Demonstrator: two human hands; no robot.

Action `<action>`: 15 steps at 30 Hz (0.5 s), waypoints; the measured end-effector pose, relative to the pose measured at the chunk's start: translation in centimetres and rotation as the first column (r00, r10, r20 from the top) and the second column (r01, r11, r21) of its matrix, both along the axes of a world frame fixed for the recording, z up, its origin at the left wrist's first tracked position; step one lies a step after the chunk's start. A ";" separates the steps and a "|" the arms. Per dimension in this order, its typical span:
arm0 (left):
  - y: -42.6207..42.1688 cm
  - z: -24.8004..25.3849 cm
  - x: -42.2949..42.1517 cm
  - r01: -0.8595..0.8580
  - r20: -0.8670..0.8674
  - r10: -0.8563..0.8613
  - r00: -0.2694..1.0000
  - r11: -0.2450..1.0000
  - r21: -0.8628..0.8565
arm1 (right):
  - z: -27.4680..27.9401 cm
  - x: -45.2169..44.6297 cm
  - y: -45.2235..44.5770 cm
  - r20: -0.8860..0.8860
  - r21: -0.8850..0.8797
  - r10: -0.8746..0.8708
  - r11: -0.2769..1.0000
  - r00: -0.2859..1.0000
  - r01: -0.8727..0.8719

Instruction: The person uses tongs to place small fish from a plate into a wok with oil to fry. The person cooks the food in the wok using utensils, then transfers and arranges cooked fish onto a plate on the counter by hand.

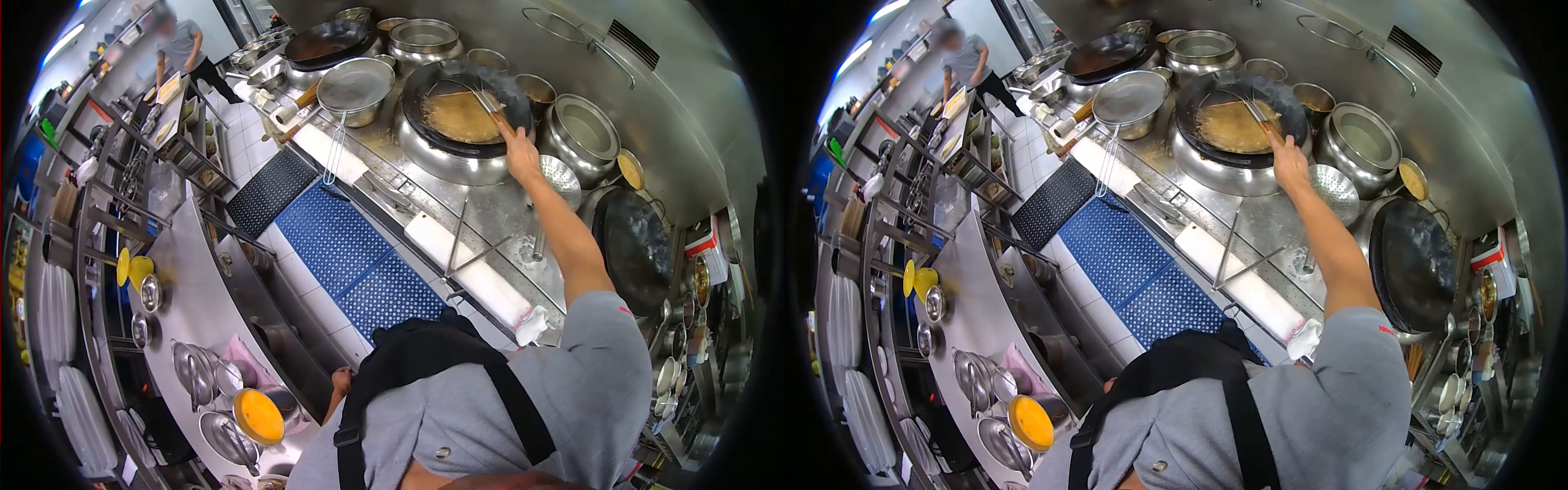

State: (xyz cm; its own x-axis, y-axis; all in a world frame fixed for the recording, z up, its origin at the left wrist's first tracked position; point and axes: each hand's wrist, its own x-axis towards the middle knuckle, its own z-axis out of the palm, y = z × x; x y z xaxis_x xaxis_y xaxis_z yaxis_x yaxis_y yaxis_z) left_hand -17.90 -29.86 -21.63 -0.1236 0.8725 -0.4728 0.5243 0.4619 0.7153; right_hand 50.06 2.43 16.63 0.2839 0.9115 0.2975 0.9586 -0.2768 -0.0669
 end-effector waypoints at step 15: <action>-0.7 -0.8 -0.8 0.077 -0.030 -0.075 0.997 0.993 0.084 | -4.3 -0.8 -2.2 -0.441 0.254 -0.221 0.899 0.870 0.357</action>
State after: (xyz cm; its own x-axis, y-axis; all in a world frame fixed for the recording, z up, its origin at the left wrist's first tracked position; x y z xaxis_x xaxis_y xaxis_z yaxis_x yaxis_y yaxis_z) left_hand -18.70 -30.55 -22.40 -0.0668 0.9167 -0.3940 0.5754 0.3580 0.7354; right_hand 49.24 0.27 12.31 0.6739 0.6440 0.3622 0.7122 -0.4355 -0.5506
